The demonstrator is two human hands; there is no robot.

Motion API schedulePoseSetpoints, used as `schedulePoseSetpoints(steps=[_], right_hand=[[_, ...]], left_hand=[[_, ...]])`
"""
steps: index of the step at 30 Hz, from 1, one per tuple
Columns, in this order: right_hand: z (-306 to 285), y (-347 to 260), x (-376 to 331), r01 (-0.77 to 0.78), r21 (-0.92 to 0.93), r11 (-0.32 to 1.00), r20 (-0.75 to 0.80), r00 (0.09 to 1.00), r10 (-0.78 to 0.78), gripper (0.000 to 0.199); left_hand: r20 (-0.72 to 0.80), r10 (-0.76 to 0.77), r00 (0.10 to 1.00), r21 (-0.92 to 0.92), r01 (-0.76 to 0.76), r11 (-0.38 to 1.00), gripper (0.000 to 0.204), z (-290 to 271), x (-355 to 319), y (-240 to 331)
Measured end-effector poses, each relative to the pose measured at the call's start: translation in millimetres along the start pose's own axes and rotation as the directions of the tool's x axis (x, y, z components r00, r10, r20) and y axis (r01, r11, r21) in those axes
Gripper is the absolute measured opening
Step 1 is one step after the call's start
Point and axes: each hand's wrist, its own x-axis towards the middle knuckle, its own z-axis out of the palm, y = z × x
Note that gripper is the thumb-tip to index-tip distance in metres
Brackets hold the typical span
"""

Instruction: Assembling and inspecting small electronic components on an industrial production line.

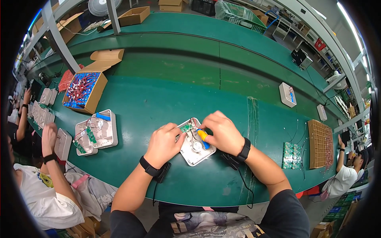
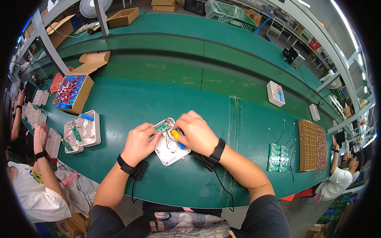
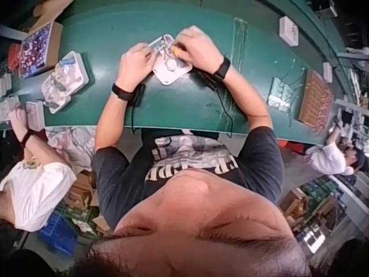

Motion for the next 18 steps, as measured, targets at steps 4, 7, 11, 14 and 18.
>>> schedulePoseSetpoints(steps=[4,7,11,14,18], right_hand=[[9.5,-1.9,-3.7,0.156,-0.341,0.927,-0.029,0.984,-0.177,0.029],[17.6,-5.1,-11.3,0.129,-0.470,0.873,0.099,0.991,-0.093,0.031],[-12.2,-32.5,-23.8,0.186,-0.540,0.821,0.129,0.982,-0.137,0.026],[-32.5,-47.4,-34.1,0.300,-0.364,0.882,0.417,0.899,-0.134,0.017],[-1.5,-25.0,-37.0,0.376,-0.367,0.851,0.412,0.886,-0.214,0.013]], left_hand=[[0.011,-0.010,1.000,-0.008,0.010,1.000,0.012,0.5,0.0,0.7],[0.021,-0.013,1.000,-0.020,0.013,1.000,0.012,2.1,1.2,-0.2],[0.007,-0.005,1.000,0.013,0.005,1.000,0.013,0.6,-4.2,-4.3],[0.027,-0.011,1.000,0.024,0.010,1.000,0.019,-3.8,-4.6,-1.8],[-0.213,-0.014,0.977,0.150,0.047,0.988,0.034,-16.0,9.9,3.4]])
